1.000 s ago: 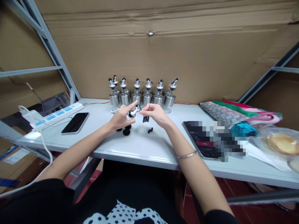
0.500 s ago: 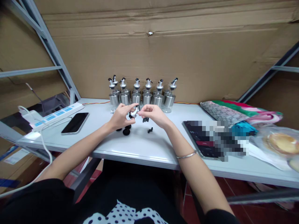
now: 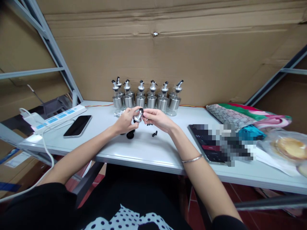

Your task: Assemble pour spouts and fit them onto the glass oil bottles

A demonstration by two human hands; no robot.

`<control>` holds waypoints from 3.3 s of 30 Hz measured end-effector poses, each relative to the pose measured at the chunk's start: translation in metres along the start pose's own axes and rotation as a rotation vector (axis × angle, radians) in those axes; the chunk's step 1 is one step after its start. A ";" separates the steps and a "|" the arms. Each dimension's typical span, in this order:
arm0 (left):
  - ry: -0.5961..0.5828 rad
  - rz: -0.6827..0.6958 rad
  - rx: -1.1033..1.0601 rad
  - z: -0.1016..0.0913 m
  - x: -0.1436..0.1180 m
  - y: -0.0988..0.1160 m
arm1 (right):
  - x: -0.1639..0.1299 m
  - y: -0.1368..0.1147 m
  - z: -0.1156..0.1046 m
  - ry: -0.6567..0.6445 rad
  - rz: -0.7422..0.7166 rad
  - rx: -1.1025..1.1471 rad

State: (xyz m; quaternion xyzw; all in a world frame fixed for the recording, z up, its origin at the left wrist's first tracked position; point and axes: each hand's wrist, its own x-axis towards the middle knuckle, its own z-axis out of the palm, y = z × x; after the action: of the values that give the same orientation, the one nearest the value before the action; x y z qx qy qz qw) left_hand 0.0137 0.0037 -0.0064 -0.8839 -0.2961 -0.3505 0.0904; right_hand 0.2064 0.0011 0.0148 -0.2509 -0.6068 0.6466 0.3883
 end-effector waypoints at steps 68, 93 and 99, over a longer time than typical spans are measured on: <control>-0.013 0.041 -0.052 -0.003 0.000 -0.005 | 0.001 -0.001 -0.003 0.035 -0.060 -0.136; -0.002 0.013 -0.008 -0.002 0.000 -0.005 | 0.002 0.001 0.000 0.143 -0.052 -0.051; -0.004 0.001 -0.016 -0.004 0.000 -0.004 | 0.002 0.001 0.000 0.174 -0.097 -0.051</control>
State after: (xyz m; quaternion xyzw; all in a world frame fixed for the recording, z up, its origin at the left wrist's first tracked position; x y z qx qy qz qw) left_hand 0.0095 0.0057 -0.0039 -0.8855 -0.2930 -0.3510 0.0831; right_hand 0.2046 0.0030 0.0138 -0.2861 -0.5985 0.5872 0.4638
